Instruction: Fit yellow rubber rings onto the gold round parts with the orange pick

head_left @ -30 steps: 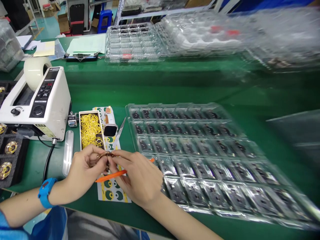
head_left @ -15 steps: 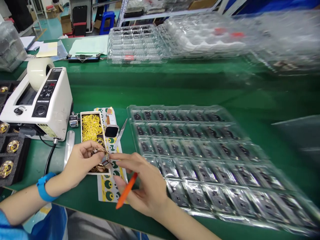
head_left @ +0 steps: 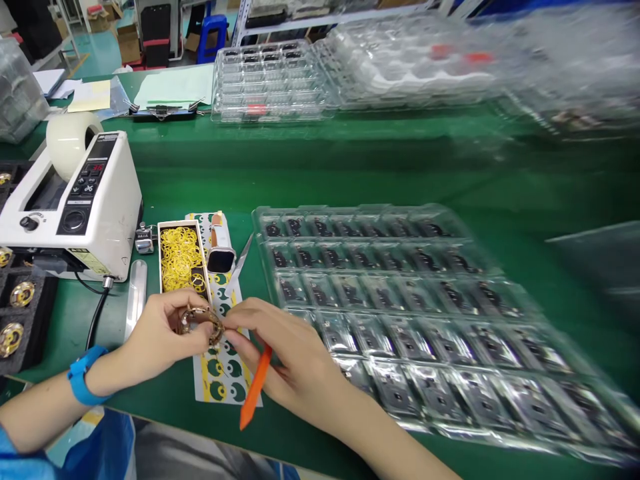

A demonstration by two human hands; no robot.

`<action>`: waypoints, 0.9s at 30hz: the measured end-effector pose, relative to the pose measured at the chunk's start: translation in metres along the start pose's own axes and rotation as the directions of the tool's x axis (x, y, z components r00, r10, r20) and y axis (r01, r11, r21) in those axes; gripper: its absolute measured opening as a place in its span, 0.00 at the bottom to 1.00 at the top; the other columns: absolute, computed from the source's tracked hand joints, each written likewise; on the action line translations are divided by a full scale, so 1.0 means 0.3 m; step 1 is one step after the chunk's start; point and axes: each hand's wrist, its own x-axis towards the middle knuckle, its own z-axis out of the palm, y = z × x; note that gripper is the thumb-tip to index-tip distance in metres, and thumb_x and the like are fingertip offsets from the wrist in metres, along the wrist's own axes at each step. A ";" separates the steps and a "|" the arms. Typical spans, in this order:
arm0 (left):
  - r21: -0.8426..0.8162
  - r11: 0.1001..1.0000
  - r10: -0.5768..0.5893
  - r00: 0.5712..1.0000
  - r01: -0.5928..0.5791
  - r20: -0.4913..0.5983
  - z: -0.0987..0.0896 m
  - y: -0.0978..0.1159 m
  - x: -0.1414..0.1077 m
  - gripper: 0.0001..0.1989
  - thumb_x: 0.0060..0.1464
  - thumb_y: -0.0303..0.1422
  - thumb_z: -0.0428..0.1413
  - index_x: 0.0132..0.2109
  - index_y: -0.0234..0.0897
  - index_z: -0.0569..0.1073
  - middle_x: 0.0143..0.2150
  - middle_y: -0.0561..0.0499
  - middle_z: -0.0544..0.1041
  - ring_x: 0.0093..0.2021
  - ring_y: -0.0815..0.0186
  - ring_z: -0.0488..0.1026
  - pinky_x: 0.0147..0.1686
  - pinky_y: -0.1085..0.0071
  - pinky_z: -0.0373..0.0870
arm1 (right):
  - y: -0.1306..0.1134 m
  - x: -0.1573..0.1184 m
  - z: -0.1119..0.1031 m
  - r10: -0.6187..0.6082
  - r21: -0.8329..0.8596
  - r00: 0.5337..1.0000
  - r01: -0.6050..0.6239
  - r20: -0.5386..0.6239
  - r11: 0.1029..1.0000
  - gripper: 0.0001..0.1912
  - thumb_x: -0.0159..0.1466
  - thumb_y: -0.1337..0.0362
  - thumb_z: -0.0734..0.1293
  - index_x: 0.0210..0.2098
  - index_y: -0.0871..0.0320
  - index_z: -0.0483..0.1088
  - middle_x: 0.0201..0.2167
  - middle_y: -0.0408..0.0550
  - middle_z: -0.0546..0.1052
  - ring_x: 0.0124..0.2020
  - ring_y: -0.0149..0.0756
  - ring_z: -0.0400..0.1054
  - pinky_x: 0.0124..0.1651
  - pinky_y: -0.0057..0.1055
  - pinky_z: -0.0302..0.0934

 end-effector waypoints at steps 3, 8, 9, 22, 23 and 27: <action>0.052 0.999 0.017 1.000 -0.017 -0.011 -0.002 -0.006 -0.001 0.01 0.43 0.25 0.56 0.27 0.33 0.71 0.25 0.55 0.68 0.26 0.72 0.64 0.25 0.77 0.60 | -0.004 0.001 0.002 0.039 -0.012 0.999 -0.039 0.030 0.999 0.07 0.67 0.73 0.57 0.34 0.58 0.61 0.25 0.44 0.67 0.26 0.31 0.60 0.26 0.26 0.56; -0.013 0.999 -0.042 0.998 0.042 0.040 -0.012 -0.013 -0.002 0.03 0.48 0.29 0.57 0.29 0.33 0.70 0.24 0.55 0.65 0.24 0.73 0.60 0.24 0.76 0.58 | -0.003 0.005 -0.009 0.153 0.072 0.975 -0.167 0.163 0.983 0.09 0.70 0.68 0.54 0.32 0.56 0.59 0.26 0.42 0.66 0.25 0.30 0.59 0.27 0.26 0.56; -0.029 0.998 -0.053 0.997 0.054 0.051 -0.014 -0.013 -0.001 0.05 0.49 0.31 0.57 0.29 0.33 0.70 0.24 0.55 0.64 0.24 0.73 0.59 0.23 0.76 0.57 | -0.003 0.006 -0.012 0.172 0.082 0.968 -0.190 0.183 0.978 0.09 0.70 0.67 0.54 0.32 0.56 0.59 0.26 0.42 0.66 0.25 0.30 0.60 0.27 0.26 0.56; 0.803 0.321 0.641 0.739 -0.503 0.207 -0.025 -0.086 -0.013 0.15 0.63 0.27 0.44 0.48 0.34 0.74 0.29 0.47 0.70 0.28 0.65 0.68 0.26 0.72 0.65 | -0.029 0.016 0.024 0.591 0.553 0.756 -0.631 0.282 0.544 0.26 0.64 0.44 0.60 0.21 0.59 0.64 0.18 0.40 0.60 0.18 0.26 0.47 0.20 0.26 0.45; 0.835 0.244 0.617 0.744 -0.493 0.258 -0.019 -0.092 -0.015 0.16 0.64 0.27 0.43 0.50 0.34 0.73 0.31 0.45 0.72 0.30 0.63 0.70 0.27 0.71 0.67 | -0.029 0.010 0.032 0.604 0.580 0.740 -0.641 0.295 0.502 0.25 0.63 0.44 0.61 0.22 0.59 0.63 0.18 0.39 0.59 0.18 0.26 0.45 0.20 0.25 0.44; 0.791 0.353 0.539 0.799 -0.500 0.265 -0.026 -0.066 -0.037 0.18 0.64 0.27 0.43 0.58 0.34 0.67 0.52 0.36 0.71 0.52 0.55 0.69 0.47 0.60 0.70 | 0.003 -0.021 0.032 0.628 0.555 0.760 -0.599 0.168 0.577 0.22 0.62 0.46 0.63 0.23 0.58 0.65 0.18 0.40 0.59 0.19 0.28 0.53 0.21 0.24 0.53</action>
